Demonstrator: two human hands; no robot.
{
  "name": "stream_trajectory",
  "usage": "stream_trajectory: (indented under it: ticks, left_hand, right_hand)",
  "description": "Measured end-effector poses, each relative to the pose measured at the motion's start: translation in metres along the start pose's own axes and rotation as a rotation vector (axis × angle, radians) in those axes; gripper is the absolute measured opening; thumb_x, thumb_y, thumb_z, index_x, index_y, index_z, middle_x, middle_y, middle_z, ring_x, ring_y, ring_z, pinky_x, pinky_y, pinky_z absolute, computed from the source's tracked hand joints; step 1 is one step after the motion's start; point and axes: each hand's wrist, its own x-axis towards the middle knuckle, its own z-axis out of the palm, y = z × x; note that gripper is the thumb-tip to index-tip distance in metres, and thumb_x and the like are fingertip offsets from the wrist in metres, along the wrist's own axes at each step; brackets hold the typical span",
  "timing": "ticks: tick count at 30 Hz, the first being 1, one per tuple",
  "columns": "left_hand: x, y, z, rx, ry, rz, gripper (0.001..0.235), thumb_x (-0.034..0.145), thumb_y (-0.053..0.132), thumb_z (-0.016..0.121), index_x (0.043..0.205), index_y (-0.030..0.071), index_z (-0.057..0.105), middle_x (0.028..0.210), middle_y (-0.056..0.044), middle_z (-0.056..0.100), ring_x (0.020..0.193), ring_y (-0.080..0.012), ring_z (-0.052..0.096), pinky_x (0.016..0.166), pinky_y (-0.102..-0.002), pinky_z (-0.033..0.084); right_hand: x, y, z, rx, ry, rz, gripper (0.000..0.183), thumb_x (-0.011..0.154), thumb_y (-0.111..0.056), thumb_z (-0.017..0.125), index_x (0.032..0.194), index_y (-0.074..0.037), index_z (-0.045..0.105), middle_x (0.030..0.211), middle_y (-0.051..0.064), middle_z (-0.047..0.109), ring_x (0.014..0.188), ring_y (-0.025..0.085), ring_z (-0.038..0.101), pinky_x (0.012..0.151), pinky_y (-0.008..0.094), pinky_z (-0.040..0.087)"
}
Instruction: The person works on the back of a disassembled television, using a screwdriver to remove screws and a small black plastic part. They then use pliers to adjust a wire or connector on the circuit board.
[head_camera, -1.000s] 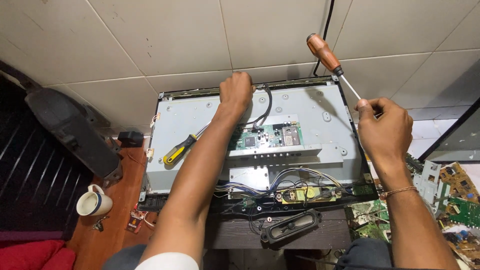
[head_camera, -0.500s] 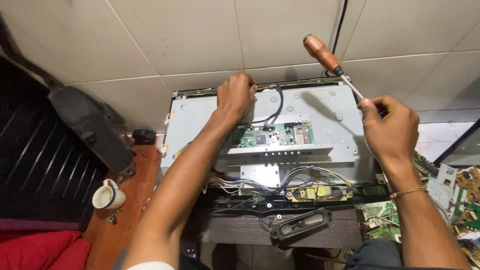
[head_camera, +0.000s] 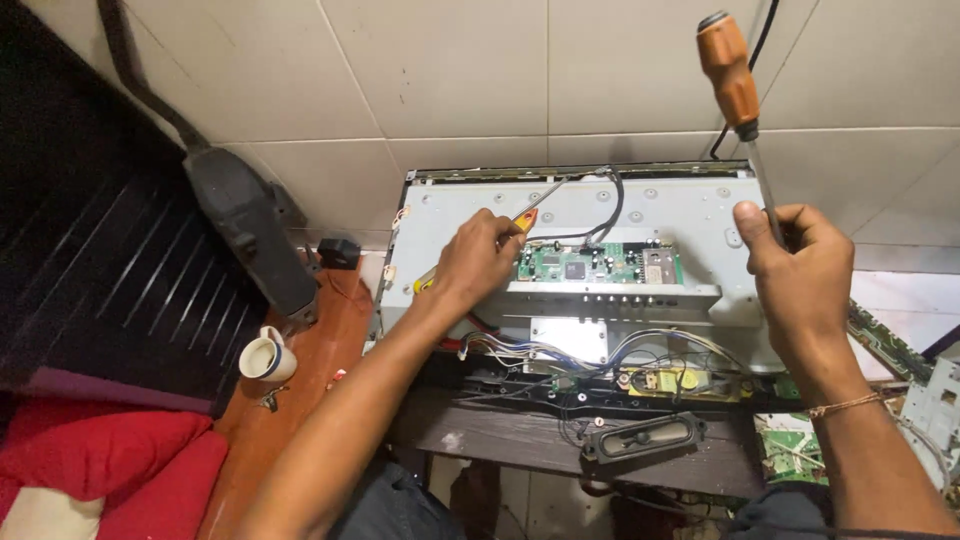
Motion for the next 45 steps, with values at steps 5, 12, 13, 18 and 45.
stream_trajectory:
  ticks: [5, 12, 13, 18, 45]
  left_hand:
    - [-0.012, 0.011, 0.002, -0.041, -0.015, -0.011, 0.027, 0.103, 0.028, 0.059, 0.116, 0.008, 0.072, 0.11, -0.01, 0.064, 0.09, -0.0246, 0.065, 0.078, -0.041, 0.06]
    - [-0.006, 0.009, 0.008, -0.044, -0.002, -0.014, 0.034, 0.102, 0.032, 0.054, 0.125, 0.011, 0.069, 0.113, -0.01, 0.059, 0.094, -0.0275, 0.063, 0.074, -0.046, 0.056]
    - [-0.001, 0.009, 0.01, 0.01, 0.019, 0.021, 0.035, 0.102, 0.036, 0.054, 0.122, 0.013, 0.071, 0.107, -0.009, 0.056, 0.099, -0.0303, 0.061, 0.077, -0.052, 0.054]
    - [0.008, 0.02, 0.018, 0.03, 0.025, 0.085, 0.031, 0.099, 0.031, 0.063, 0.122, 0.013, 0.07, 0.11, -0.009, 0.055, 0.116, -0.028, 0.055, 0.081, -0.053, 0.059]
    - [0.009, 0.052, 0.033, -0.095, 0.106, 0.217, 0.015, 0.085, 0.023, 0.078, 0.086, 0.008, 0.082, 0.093, -0.009, 0.058, 0.101, -0.0291, 0.064, 0.087, -0.047, 0.055]
  right_hand:
    - [-0.012, -0.015, 0.005, 0.191, 0.037, 0.011, 0.041, 0.119, -0.031, 0.065, 0.085, -0.013, 0.052, 0.07, -0.002, 0.045, 0.062, 0.009, 0.043, 0.055, 0.026, 0.034]
    - [-0.035, -0.037, 0.014, 0.296, 0.047, -0.093, 0.053, 0.109, -0.055, 0.059, 0.078, -0.017, 0.039, 0.067, -0.004, 0.037, 0.057, 0.008, 0.034, 0.047, 0.026, 0.029]
    - [-0.035, -0.036, 0.016, 0.297, 0.052, -0.104, 0.054, 0.108, -0.056, 0.059, 0.077, -0.017, 0.039, 0.064, -0.004, 0.038, 0.055, 0.008, 0.034, 0.047, 0.026, 0.029]
    - [-0.046, -0.043, 0.02, 0.158, 0.066, -0.097, 0.059, 0.112, -0.044, 0.062, 0.068, -0.017, 0.032, 0.066, -0.006, 0.03, 0.065, 0.008, 0.026, 0.059, 0.029, 0.023]
    - [-0.037, -0.006, 0.043, 0.005, -0.018, -0.164, 0.054, 0.109, -0.03, 0.077, 0.064, -0.007, 0.058, 0.047, 0.005, 0.042, 0.049, 0.012, 0.039, 0.054, 0.029, 0.031]
